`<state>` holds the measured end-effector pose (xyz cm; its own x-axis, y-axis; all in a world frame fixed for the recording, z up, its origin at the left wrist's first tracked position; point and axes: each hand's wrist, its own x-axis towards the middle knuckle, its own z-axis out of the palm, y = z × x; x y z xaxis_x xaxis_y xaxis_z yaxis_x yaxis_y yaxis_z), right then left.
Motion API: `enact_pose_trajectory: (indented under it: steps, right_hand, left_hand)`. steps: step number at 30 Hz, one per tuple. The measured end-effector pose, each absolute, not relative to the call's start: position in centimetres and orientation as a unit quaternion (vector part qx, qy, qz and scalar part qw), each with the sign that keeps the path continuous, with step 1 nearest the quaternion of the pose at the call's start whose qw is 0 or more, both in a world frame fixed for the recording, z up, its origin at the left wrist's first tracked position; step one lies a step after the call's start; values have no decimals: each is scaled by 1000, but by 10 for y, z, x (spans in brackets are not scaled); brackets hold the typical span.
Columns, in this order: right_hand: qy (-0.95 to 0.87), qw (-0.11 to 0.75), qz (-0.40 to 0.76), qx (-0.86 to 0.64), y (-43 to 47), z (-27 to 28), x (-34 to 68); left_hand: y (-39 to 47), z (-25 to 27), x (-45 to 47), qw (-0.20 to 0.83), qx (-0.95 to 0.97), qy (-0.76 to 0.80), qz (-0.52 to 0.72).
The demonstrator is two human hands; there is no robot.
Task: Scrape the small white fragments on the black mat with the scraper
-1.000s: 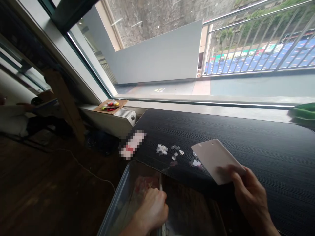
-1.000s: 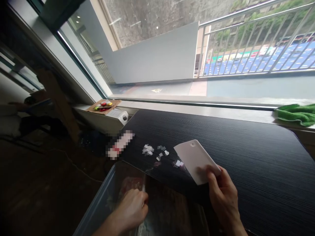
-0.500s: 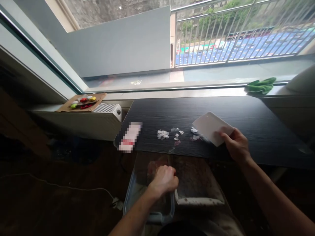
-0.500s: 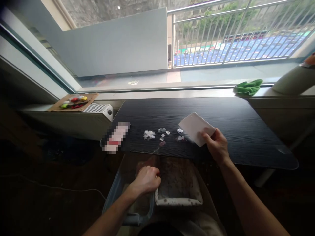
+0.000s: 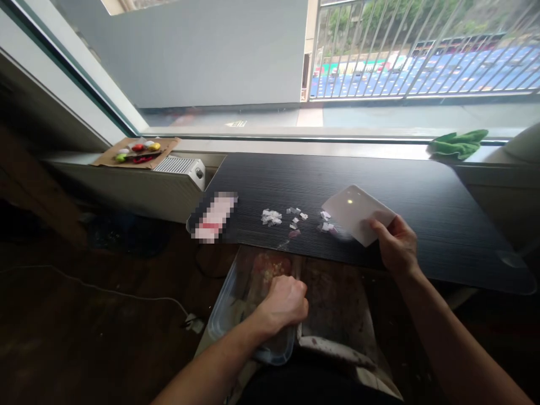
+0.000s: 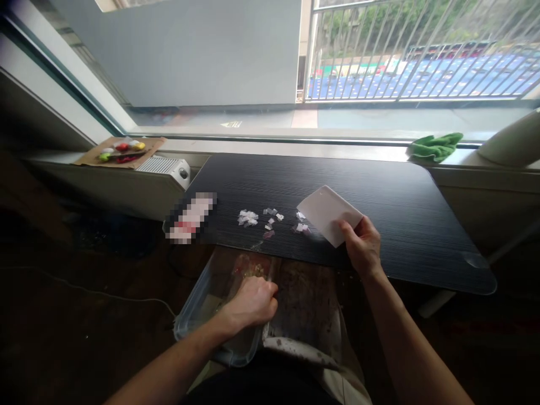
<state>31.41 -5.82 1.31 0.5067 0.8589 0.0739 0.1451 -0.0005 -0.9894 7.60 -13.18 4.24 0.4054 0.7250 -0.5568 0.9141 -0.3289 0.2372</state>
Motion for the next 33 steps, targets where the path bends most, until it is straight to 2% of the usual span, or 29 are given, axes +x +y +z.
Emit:
enact_pose_trajectory:
  steps: [4,7,11,17,25,33]
  right_hand:
    - [-372,604,343,-615,-65,17,320]
    - [-359,583,346,-642,-73,22,327]
    - [-408,531,299,-680,-84,35,326]
    - [-455,477,170,-732,-101,58,308]
    - [-490,426,170,-742,-119,65,311]
    - [-493,414,153,-749,-130,65,307]
  left_hand:
    - [-138,44,81,261,787,528,-187]
    - [-138,40,76,248,778,545,-188]
    - [-138,34,66,240,765,569,-183]
    - [-136,27,61,250,766,566,-174]
    - [-133,25,62,261,768,557,-179]
    - [-136,30,66,250,779,548,-171]
